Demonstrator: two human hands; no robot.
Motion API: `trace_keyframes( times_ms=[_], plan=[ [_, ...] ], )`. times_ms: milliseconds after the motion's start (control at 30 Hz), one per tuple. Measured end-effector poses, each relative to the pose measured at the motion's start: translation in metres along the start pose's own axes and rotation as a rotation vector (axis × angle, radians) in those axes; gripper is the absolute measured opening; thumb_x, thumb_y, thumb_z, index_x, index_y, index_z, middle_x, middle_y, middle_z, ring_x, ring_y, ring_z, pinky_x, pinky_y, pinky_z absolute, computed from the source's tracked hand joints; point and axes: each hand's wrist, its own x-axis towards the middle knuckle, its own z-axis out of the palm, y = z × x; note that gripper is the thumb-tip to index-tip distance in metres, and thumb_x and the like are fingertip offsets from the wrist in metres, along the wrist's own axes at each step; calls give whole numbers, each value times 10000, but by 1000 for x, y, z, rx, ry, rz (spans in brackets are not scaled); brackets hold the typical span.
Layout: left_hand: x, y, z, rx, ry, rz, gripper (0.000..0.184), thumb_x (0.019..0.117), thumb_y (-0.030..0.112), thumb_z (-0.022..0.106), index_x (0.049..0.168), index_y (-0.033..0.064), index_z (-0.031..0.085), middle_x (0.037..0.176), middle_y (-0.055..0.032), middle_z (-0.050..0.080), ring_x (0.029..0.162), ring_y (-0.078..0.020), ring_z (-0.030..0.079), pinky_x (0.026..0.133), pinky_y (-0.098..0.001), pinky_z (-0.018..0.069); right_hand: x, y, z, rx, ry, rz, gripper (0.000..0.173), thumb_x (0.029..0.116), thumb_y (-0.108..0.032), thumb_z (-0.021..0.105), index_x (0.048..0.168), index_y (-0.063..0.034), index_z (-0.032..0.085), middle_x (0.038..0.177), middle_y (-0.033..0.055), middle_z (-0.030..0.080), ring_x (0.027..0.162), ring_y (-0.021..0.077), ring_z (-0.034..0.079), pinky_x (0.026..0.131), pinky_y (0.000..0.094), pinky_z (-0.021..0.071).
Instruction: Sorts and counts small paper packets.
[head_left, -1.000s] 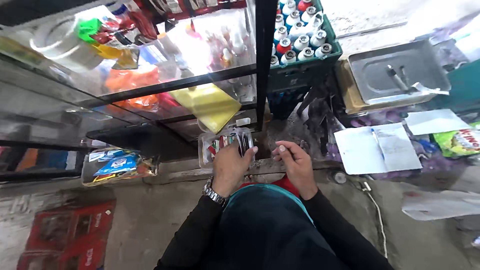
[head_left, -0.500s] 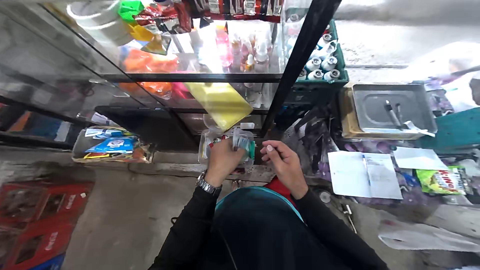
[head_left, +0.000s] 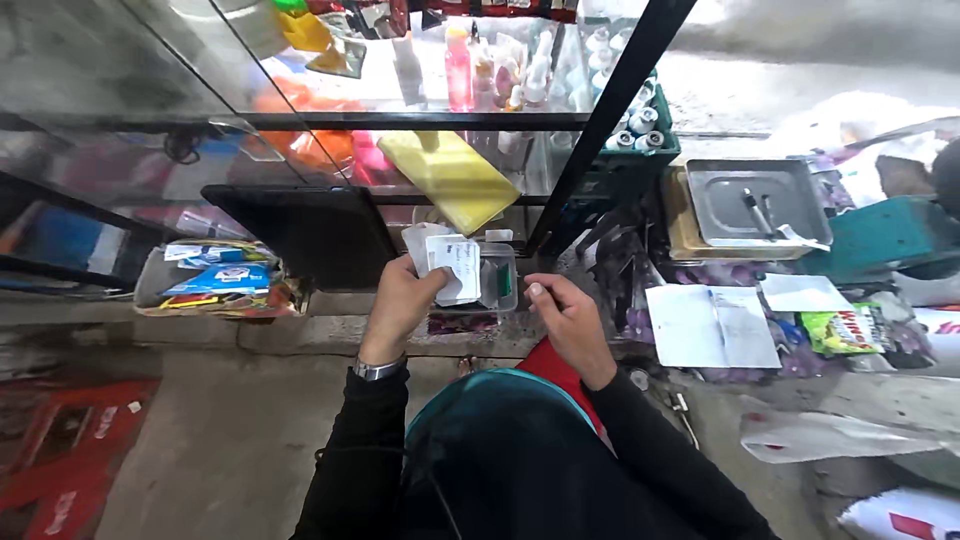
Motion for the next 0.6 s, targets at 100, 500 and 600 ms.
trace_keyframes(
  times_ms=[100,500,600],
  plan=[
    [-6,-1,-8,42,45,6,166,933,140,719,1091,92,733,967,-89,769,804,-223,746,699,-426,638,16,-7,3,-262,14,-25,292,1028,-362,606,1220,-164,700,1070,24,665,833,139,659,734,398,603],
    [-37,-17,-12,-661,149,-102,398,914,102,567,1311,104,539,1104,-114,708,964,-219,716,837,-445,616,43,-26,40,-622,-32,138,628,869,-163,741,1459,-135,529,1246,214,618,927,403,684,708,621,584],
    [-43,-25,-8,-760,107,-120,353,939,94,482,1287,87,545,1103,-132,709,967,-227,721,835,-452,619,39,-28,33,-632,59,23,491,922,-132,674,1407,-115,602,1194,182,629,988,364,668,764,580,585]
  ],
)
